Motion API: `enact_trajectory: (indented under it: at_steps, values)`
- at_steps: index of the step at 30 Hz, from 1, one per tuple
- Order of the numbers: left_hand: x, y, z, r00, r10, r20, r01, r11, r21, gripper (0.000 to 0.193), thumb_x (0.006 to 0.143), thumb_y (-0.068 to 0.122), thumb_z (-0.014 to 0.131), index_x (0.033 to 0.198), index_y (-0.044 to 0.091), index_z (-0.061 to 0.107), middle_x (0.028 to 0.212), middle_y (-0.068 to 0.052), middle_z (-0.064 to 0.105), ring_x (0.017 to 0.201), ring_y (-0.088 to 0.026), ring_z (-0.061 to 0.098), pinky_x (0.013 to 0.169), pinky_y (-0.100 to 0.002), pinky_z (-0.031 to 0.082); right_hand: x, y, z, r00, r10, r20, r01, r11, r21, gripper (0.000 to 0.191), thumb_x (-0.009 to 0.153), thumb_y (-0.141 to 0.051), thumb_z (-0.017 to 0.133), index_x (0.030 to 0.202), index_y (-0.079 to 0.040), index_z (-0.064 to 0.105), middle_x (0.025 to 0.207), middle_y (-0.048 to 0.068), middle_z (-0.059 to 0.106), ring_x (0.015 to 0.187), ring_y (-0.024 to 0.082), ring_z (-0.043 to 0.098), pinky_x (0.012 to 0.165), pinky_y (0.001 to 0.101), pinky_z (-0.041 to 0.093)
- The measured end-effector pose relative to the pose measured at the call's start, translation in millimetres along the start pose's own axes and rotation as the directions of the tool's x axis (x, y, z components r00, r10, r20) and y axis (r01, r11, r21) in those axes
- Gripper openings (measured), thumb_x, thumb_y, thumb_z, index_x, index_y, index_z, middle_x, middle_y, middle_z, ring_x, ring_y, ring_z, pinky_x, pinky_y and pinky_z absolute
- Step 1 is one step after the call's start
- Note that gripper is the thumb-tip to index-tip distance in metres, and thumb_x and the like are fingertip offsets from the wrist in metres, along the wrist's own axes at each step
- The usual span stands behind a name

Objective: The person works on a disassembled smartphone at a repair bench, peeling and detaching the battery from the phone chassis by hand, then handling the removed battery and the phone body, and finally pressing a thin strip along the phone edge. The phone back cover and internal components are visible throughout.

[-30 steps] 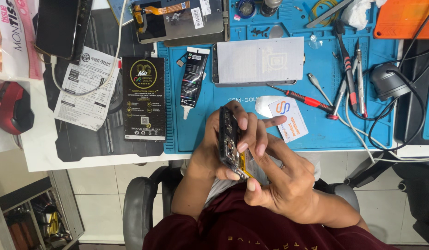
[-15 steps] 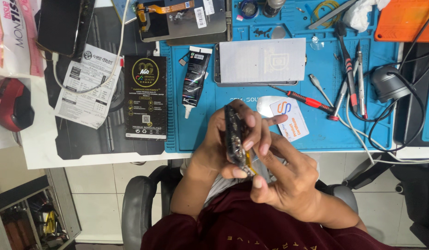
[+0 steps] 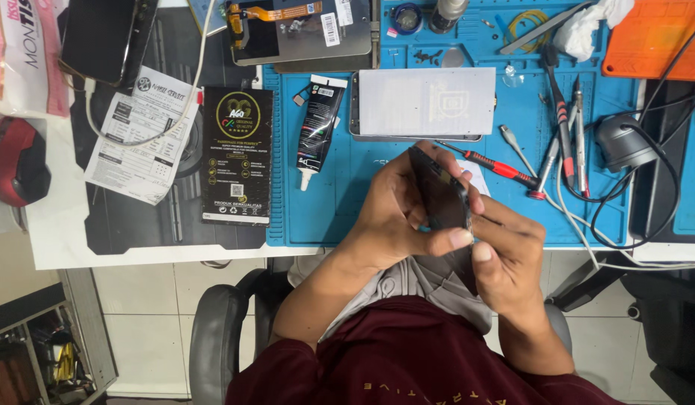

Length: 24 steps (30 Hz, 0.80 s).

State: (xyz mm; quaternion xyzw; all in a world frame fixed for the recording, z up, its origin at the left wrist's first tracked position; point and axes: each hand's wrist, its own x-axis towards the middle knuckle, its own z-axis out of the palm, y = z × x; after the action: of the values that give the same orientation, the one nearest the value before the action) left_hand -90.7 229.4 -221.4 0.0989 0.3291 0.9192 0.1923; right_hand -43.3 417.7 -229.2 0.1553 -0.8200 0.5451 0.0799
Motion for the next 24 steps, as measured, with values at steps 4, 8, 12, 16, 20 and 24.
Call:
enact_trajectory:
  at_steps: [4, 8, 12, 16, 20, 24]
  values:
    - [2, 0, 0, 0.999, -0.009, -0.031, 0.010, 1.000, 0.027, 0.062, 0.080, 0.010, 0.090, 0.125, 0.002, 0.049, 0.111, -0.012, 0.067, 0.108, -0.018, 0.068, 0.097, -0.031, 0.057, 2, 10, -2, 0.999, 0.025, 0.041, -0.029, 0.996, 0.087, 0.059, 0.107, -0.049, 0.052, 0.094, 0.007, 0.066, 0.085, 0.012, 0.063, 0.069, 0.017, 0.054, 0.062, 0.0277, 0.041]
    - [2, 2, 1, 0.999, 0.014, -0.042, -0.008, 0.990, 0.144, 0.071, 0.079, 0.010, 0.090, 0.135, 0.001, 0.047, 0.110, -0.016, 0.070, 0.107, -0.018, 0.068, 0.095, -0.029, 0.057, 4, 10, -4, 0.992, 0.070, 0.101, -0.088, 0.979, 0.186, 0.063, 0.108, -0.052, 0.050, 0.098, 0.008, 0.068, 0.094, 0.015, 0.069, 0.078, 0.018, 0.061, 0.069, 0.0295, 0.046]
    - [2, 5, 3, 0.997, 0.032, -0.065, -0.019, 0.982, 0.185, 0.076, 0.079, 0.008, 0.090, 0.139, 0.002, 0.045, 0.109, -0.014, 0.070, 0.104, -0.016, 0.068, 0.094, -0.028, 0.056, 5, 12, -6, 0.976, 0.145, 0.161, -0.180, 0.956, 0.233, 0.063, 0.104, -0.052, 0.052, 0.101, 0.009, 0.071, 0.089, 0.014, 0.070, 0.074, 0.017, 0.061, 0.068, 0.0297, 0.047]
    - [3, 6, 5, 0.995, 0.062, -0.081, -0.041, 0.969, 0.245, 0.084, 0.077, 0.009, 0.090, 0.146, 0.006, 0.041, 0.108, -0.014, 0.071, 0.098, -0.015, 0.070, 0.095, -0.029, 0.058, 4, 22, -8, 0.970, 0.133, 0.203, -0.192, 0.932, 0.308, 0.062, 0.105, -0.052, 0.054, 0.099, 0.008, 0.070, 0.097, 0.016, 0.073, 0.080, 0.019, 0.066, 0.072, 0.0306, 0.051]
    - [2, 9, 3, 0.994, 0.081, -0.075, -0.045, 0.918, 0.394, 0.075, 0.077, 0.012, 0.093, 0.138, 0.005, 0.051, 0.106, -0.014, 0.072, 0.102, -0.016, 0.070, 0.093, -0.028, 0.059, 0, 33, -11, 0.967, 0.121, 0.225, -0.202, 0.902, 0.381, 0.061, 0.106, -0.051, 0.056, 0.099, 0.008, 0.069, 0.099, 0.017, 0.073, 0.084, 0.021, 0.066, 0.076, 0.0323, 0.052]
    - [4, 18, -6, 0.994, 0.084, 0.068, -0.108, 0.815, 0.569, 0.046, 0.079, 0.017, 0.095, 0.111, 0.005, 0.064, 0.116, -0.012, 0.073, 0.116, -0.019, 0.072, 0.099, -0.030, 0.061, -5, 36, -13, 0.960, 0.111, 0.256, -0.195, 0.922, 0.334, 0.061, 0.102, -0.051, 0.056, 0.100, 0.008, 0.073, 0.095, 0.015, 0.070, 0.080, 0.020, 0.064, 0.073, 0.0304, 0.050]
